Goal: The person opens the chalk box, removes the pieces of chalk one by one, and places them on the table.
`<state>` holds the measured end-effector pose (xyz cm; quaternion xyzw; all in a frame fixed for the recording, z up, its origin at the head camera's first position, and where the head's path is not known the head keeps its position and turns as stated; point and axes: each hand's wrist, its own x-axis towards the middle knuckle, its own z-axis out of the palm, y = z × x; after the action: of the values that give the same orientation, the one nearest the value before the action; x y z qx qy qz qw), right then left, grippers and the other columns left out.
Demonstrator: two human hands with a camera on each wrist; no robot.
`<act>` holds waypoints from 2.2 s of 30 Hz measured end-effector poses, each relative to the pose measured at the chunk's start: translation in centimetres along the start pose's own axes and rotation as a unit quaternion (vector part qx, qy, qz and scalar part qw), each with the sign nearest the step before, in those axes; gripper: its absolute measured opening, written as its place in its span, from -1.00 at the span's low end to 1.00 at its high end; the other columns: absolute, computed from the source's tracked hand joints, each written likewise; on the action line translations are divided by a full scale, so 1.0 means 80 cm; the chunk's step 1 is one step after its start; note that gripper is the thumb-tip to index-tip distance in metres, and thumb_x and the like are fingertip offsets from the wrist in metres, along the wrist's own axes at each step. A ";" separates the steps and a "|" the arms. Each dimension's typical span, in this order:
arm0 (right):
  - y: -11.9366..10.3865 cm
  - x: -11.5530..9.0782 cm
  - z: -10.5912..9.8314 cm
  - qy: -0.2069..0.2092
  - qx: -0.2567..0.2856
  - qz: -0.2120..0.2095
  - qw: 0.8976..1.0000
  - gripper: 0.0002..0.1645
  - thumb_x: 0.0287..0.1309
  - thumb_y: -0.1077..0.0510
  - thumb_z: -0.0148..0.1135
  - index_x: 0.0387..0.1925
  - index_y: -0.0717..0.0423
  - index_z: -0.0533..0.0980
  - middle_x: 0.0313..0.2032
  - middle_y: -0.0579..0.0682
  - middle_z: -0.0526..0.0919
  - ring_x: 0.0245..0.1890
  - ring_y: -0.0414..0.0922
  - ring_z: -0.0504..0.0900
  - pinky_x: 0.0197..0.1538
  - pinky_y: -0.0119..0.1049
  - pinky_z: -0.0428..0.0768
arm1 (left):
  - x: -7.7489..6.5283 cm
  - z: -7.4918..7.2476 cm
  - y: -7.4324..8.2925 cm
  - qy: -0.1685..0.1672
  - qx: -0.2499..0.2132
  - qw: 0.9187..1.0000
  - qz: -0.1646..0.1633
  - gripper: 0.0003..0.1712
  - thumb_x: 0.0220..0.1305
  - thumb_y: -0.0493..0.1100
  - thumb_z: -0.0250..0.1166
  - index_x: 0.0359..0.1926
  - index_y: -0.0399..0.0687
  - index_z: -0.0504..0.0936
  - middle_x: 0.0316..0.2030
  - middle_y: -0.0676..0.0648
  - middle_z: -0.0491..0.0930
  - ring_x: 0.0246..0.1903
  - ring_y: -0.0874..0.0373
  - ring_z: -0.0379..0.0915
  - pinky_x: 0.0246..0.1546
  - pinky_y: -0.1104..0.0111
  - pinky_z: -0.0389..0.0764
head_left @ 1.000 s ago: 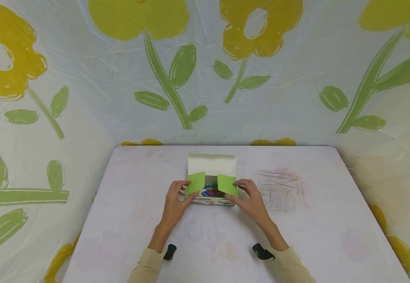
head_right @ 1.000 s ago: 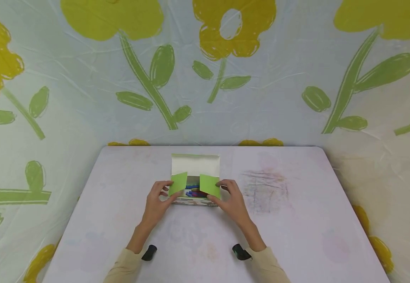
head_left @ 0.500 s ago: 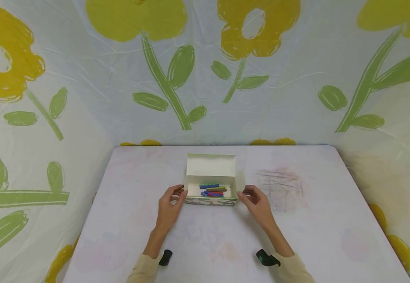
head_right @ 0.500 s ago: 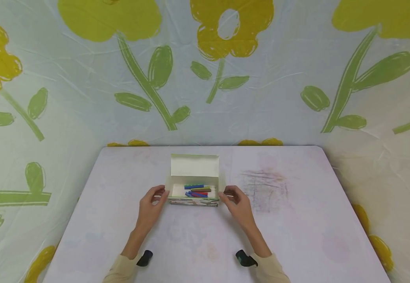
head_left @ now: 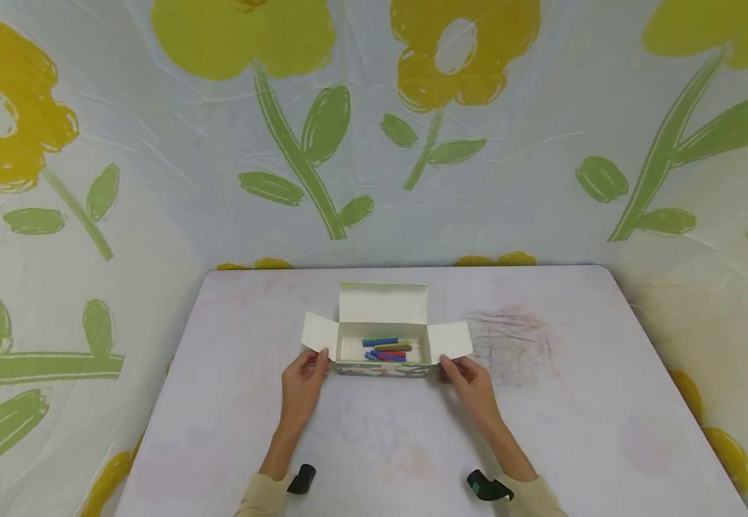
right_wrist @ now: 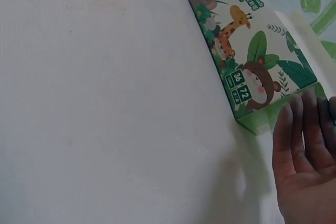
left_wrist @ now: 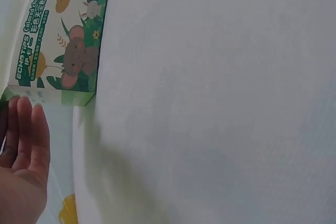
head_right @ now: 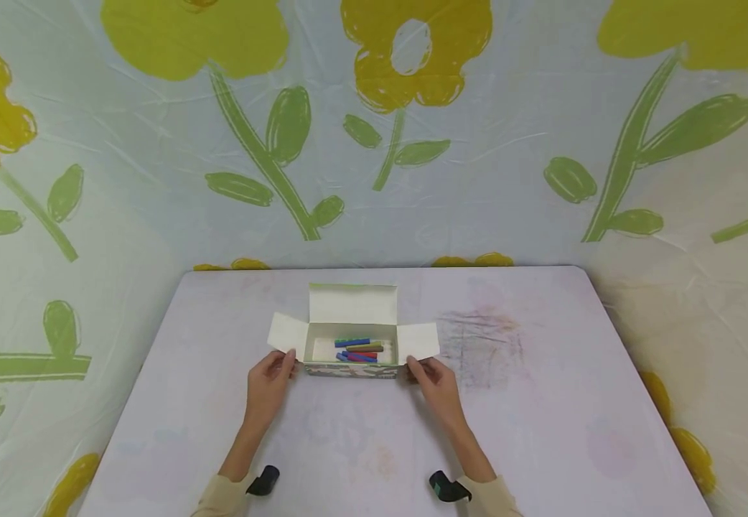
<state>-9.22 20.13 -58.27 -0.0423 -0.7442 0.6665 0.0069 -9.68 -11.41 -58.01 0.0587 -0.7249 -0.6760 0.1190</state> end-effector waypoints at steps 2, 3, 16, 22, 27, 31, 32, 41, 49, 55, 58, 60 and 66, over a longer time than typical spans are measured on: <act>0.001 -0.001 0.002 0.005 0.007 0.014 1.000 -0.62 0.47 0.13 0.24 -0.11 0.49 0.61 -0.27 0.23 0.75 -0.28 -0.19 0.73 -0.14 -0.35 0.72 | 0.000 0.000 -0.001 0.002 -0.001 1.000 -0.015 -0.73 0.45 -0.24 0.32 -0.23 -0.47 0.68 -0.34 -0.39 0.68 -0.36 -0.20 0.65 -0.37 0.43 0.69; 0.002 -0.001 0.003 0.006 0.015 0.023 1.000 -0.61 0.47 0.12 0.24 -0.11 0.49 0.61 -0.27 0.23 0.75 -0.28 -0.18 0.73 -0.14 -0.34 0.72 | 0.000 0.000 -0.002 0.001 -0.004 1.000 -0.024 -0.73 0.46 -0.25 0.31 -0.24 -0.49 0.68 -0.34 -0.42 0.68 -0.37 -0.19 0.64 -0.37 0.41 0.70; 0.000 0.000 0.011 0.002 0.121 0.169 0.978 -0.58 0.43 0.03 0.28 -0.10 0.40 0.63 -0.26 0.07 0.76 -0.27 -0.15 0.72 -0.13 -0.32 0.70 | -0.007 0.003 -0.002 -0.016 -0.120 0.974 -0.192 -0.58 0.46 -0.01 0.33 -0.20 -0.38 0.62 -0.37 -0.06 0.66 -0.39 0.20 0.58 -0.34 0.38 0.68; 0.003 -0.001 0.007 -0.038 0.160 0.212 0.963 -0.62 0.44 -0.03 0.27 -0.12 0.25 0.66 -0.26 -0.02 0.74 -0.24 -0.17 0.70 -0.14 -0.33 0.68 | -0.007 0.006 -0.006 -0.023 -0.139 0.965 -0.222 -0.56 0.49 0.01 0.29 -0.19 -0.38 0.61 -0.39 -0.04 0.63 -0.39 0.20 0.57 -0.35 0.37 0.67; 0.002 -0.001 0.000 -0.070 0.147 0.227 0.960 -0.54 0.46 -0.09 0.23 -0.05 0.27 0.65 -0.23 -0.03 0.75 -0.18 -0.17 0.71 -0.11 -0.32 0.70 | -0.006 0.006 -0.008 -0.033 -0.113 0.967 -0.228 -0.48 0.44 0.10 0.33 -0.20 -0.39 0.63 -0.40 -0.05 0.61 -0.41 0.19 0.57 -0.38 0.39 0.67; 0.001 0.000 -0.002 -0.075 0.101 0.212 0.969 -0.41 0.42 -0.14 0.27 0.03 0.37 0.64 -0.22 0.04 0.78 -0.18 -0.14 0.74 -0.10 -0.31 0.70 | -0.006 0.005 -0.005 -0.024 -0.070 0.973 -0.220 -0.46 0.39 0.12 0.37 -0.27 -0.37 0.64 -0.44 -0.08 0.60 -0.47 0.19 0.53 -0.48 0.43 0.62; 0.000 0.001 -0.002 -0.073 0.085 0.205 0.972 -0.39 0.40 -0.15 0.29 0.03 0.38 0.64 -0.23 0.07 0.78 -0.19 -0.13 0.74 -0.10 -0.31 0.70 | -0.006 0.005 -0.004 -0.016 -0.055 0.975 -0.213 -0.48 0.38 0.11 0.39 -0.28 -0.36 0.64 -0.45 -0.10 0.61 -0.49 0.19 0.52 -0.50 0.44 0.60; -0.015 0.002 -0.005 -0.025 -0.078 0.123 0.989 -0.46 0.32 -0.18 0.37 -0.24 0.30 0.71 -0.36 0.12 0.78 -0.36 -0.07 0.73 -0.28 -0.36 0.68 | 0.003 0.004 0.018 0.068 0.084 0.991 -0.074 -0.71 0.22 -0.14 0.54 -0.16 -0.23 0.70 -0.36 -0.13 0.66 -0.39 0.19 0.52 -0.36 0.55 0.51; -0.023 -0.001 -0.005 -0.017 -0.104 0.069 0.992 -0.51 0.36 -0.10 0.35 -0.29 0.32 0.71 -0.42 0.14 0.77 -0.43 -0.04 0.72 -0.34 -0.33 0.69 | -0.009 0.021 0.032 0.079 0.089 0.992 -0.047 -0.81 0.32 -0.17 0.46 -0.29 -0.26 0.73 -0.43 -0.13 0.68 -0.47 0.09 0.60 -0.43 0.53 0.56; -0.037 -0.004 -0.008 -0.026 -0.108 0.034 0.993 -0.50 0.37 -0.11 0.34 -0.32 0.32 0.71 -0.46 0.12 0.75 -0.49 -0.03 0.70 -0.39 -0.25 0.71 | -0.025 0.038 0.035 0.047 0.047 0.994 -0.091 -0.64 0.39 -0.07 0.40 -0.41 -0.32 0.73 -0.53 -0.17 0.70 -0.60 0.04 0.63 -0.60 0.49 0.57; -0.042 -0.004 -0.007 -0.038 -0.106 0.020 0.993 -0.51 0.36 -0.10 0.35 -0.37 0.30 0.72 -0.49 0.14 0.73 -0.53 -0.05 0.68 -0.41 -0.23 0.71 | -0.026 0.041 0.034 0.031 0.030 0.991 -0.130 -0.57 0.42 -0.01 0.37 -0.42 -0.32 0.76 -0.55 -0.14 0.71 -0.62 0.12 0.61 -0.63 0.49 0.55; -0.047 -0.003 -0.005 -0.061 -0.099 0.004 0.993 -0.55 0.39 -0.04 0.33 -0.37 0.32 0.71 -0.48 0.20 0.72 -0.53 -0.01 0.69 -0.42 -0.21 0.71 | -0.024 0.043 0.031 0.020 0.022 0.987 -0.159 -0.52 0.43 0.05 0.35 -0.39 -0.33 0.78 -0.54 -0.13 0.72 -0.62 0.15 0.61 -0.63 0.48 0.54; -0.064 0.001 0.006 -0.144 -0.057 -0.058 0.986 -0.70 0.44 0.15 0.27 -0.22 0.39 0.66 -0.39 0.30 0.71 -0.44 0.21 0.70 -0.35 -0.13 0.74 | -0.017 0.043 0.024 -0.018 -0.021 0.970 -0.242 -0.38 0.44 0.17 0.30 -0.27 -0.42 0.77 -0.46 -0.15 0.75 -0.59 0.22 0.62 -0.60 0.49 0.55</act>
<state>-9.59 19.08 -53.23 0.0969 -0.7758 0.6203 -0.0636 -9.09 -7.61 -56.44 0.2183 -0.6766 -0.7007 -0.0599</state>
